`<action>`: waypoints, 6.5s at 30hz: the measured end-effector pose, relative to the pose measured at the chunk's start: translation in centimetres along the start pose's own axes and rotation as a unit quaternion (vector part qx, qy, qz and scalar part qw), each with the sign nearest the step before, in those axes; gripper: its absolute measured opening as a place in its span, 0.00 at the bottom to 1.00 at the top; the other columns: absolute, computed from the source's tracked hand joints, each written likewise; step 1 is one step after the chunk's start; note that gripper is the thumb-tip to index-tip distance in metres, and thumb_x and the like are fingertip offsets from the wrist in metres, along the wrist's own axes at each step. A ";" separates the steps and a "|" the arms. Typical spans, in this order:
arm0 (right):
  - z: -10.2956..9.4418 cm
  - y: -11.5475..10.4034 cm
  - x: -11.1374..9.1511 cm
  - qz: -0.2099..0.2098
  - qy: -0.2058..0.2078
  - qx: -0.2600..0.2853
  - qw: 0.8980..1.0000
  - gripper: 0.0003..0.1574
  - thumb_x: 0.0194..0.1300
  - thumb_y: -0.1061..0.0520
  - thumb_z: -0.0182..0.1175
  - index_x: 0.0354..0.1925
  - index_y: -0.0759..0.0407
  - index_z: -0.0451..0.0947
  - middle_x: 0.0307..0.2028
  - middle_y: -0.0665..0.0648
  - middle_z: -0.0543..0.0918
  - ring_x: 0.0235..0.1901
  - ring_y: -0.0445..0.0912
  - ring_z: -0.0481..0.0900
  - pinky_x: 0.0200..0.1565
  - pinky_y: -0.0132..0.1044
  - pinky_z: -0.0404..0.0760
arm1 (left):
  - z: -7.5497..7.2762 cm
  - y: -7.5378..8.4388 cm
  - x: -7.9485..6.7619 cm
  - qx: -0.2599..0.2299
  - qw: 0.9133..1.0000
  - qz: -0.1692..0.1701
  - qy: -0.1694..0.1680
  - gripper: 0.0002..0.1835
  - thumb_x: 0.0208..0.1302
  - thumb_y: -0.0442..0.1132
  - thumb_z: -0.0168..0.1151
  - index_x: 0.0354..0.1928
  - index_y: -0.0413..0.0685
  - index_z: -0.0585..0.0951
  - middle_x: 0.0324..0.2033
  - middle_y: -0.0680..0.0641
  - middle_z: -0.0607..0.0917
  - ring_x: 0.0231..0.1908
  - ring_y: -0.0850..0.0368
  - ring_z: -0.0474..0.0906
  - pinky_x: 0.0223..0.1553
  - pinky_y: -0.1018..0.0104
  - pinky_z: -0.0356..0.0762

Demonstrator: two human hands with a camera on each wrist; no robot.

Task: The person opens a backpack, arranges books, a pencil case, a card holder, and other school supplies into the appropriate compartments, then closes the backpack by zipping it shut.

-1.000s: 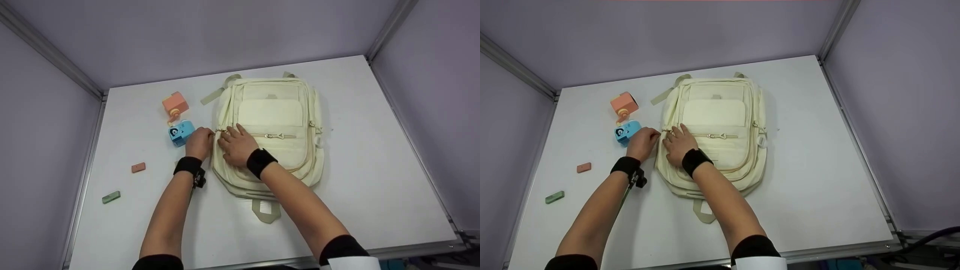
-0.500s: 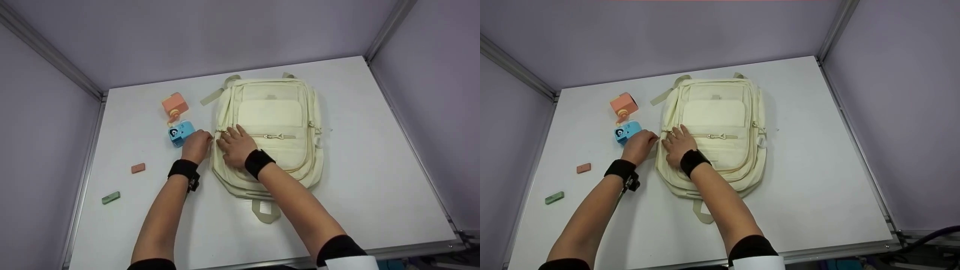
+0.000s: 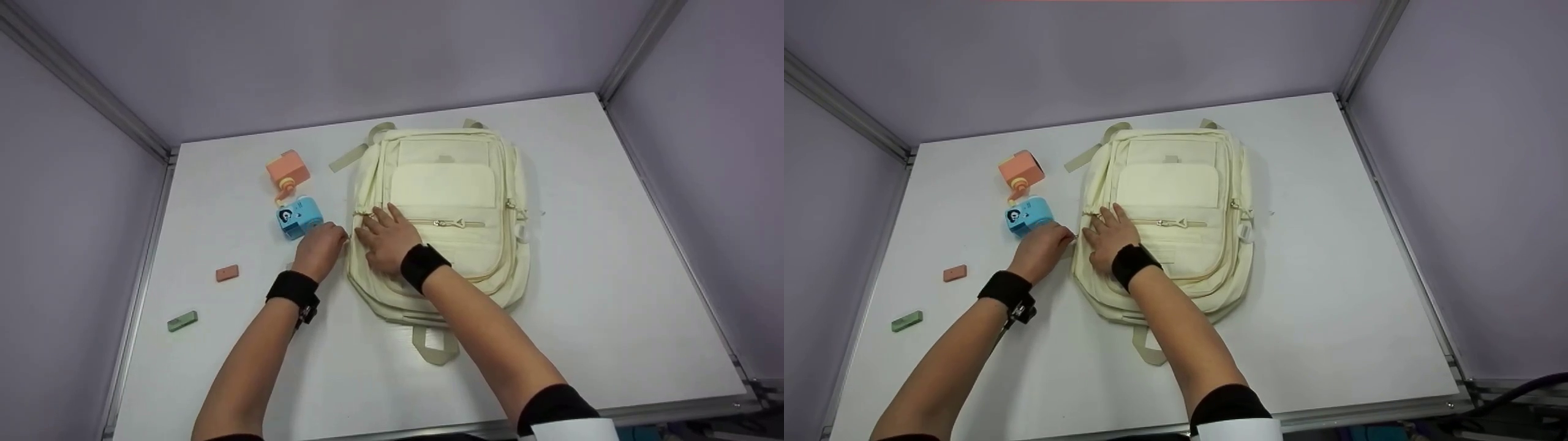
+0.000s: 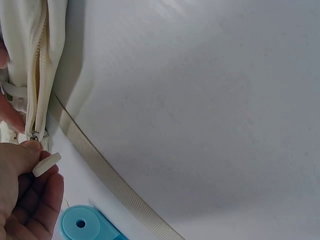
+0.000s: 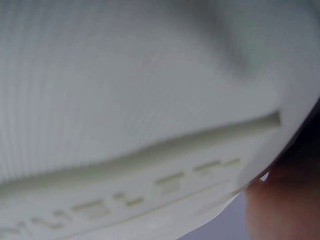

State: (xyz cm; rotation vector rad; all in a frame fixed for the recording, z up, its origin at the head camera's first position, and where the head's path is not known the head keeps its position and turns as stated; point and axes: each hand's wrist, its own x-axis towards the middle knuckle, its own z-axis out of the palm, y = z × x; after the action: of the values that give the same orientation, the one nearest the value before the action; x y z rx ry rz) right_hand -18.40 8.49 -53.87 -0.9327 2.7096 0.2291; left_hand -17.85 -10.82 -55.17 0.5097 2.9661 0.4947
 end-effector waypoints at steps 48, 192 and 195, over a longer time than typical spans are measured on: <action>0.4 -1.0 -2.9 -0.072 0.045 -0.020 0.996 0.32 0.81 0.44 0.44 0.77 0.49 0.64 0.77 0.50 0.61 0.78 0.55 0.50 0.76 0.52 0.47 | 0.2 0.3 -2.0 -0.095 0.995 -0.035 0.006 0.06 0.73 0.36 0.63 0.42 0.43 0.86 0.37 0.45 0.86 0.40 0.48 0.83 0.45 0.54 0.79; -1.9 -1.7 -10.7 -0.022 0.182 0.226 0.957 0.31 0.69 0.51 0.62 0.09 0.46 0.65 0.11 0.42 0.62 0.22 0.45 0.72 0.20 0.39 0.67 | -0.5 9.0 -11.7 -0.168 0.985 0.026 -0.004 0.03 0.70 0.39 0.66 0.38 0.50 0.83 0.32 0.57 0.80 0.32 0.63 0.76 0.33 0.65 0.77; -1.9 -1.7 -10.6 -0.020 0.174 0.233 0.957 0.32 0.69 0.51 0.61 0.09 0.46 0.64 0.10 0.42 0.60 0.21 0.45 0.70 0.19 0.38 0.65 | -0.2 9.7 -11.6 -0.160 0.986 0.044 0.002 0.03 0.71 0.39 0.66 0.37 0.51 0.82 0.33 0.57 0.81 0.33 0.63 0.78 0.34 0.65 0.78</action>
State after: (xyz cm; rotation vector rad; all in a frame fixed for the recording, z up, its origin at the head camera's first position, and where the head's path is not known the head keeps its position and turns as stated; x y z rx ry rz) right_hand -9.72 12.89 -48.94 -0.9452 2.8433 -0.6154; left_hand -3.96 -6.15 -51.41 0.6032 2.7937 0.9597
